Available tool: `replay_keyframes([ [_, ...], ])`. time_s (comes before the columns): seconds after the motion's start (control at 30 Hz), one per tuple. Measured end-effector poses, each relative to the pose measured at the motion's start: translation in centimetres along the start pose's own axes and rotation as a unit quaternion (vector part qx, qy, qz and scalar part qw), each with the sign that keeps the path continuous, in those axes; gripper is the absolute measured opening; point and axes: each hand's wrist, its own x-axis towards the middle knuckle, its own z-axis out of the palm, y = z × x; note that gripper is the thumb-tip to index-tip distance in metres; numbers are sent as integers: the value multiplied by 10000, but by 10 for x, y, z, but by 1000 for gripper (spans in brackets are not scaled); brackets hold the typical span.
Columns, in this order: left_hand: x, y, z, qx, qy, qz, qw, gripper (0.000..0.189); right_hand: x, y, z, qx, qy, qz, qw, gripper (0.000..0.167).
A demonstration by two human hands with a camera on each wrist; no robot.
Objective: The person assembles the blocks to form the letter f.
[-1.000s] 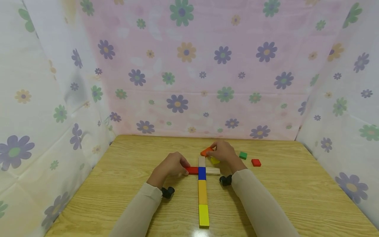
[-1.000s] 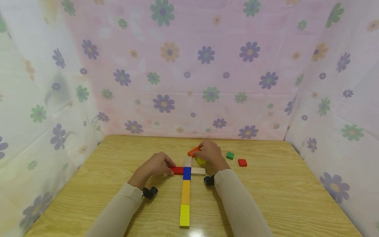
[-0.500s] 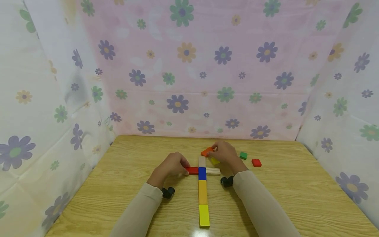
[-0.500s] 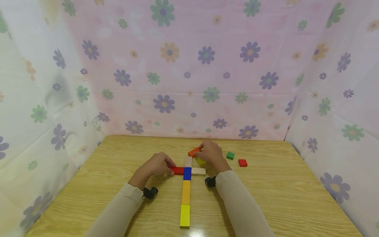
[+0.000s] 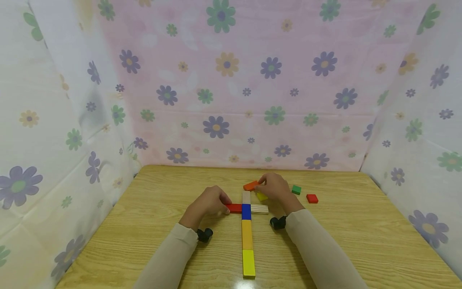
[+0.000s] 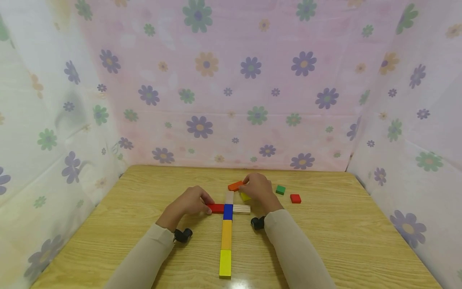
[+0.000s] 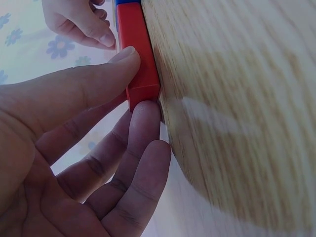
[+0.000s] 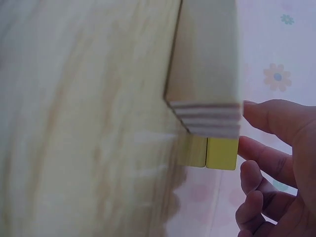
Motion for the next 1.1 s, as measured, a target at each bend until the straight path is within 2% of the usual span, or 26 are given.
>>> replay_keyframes([
  [0.33,-1,1,-1,17,-15,-11,10000,19,5,-1,4,-127,-76,53,9999,48],
  [0.63,-1,1,-2,22,-29,7,10000,19,7,-5,4,-167,-150,259,9994,40],
  [1.1,-1,3,-1,-5,-47,26,10000,19,9,-1,4,-95,-195,413,9989,40],
])
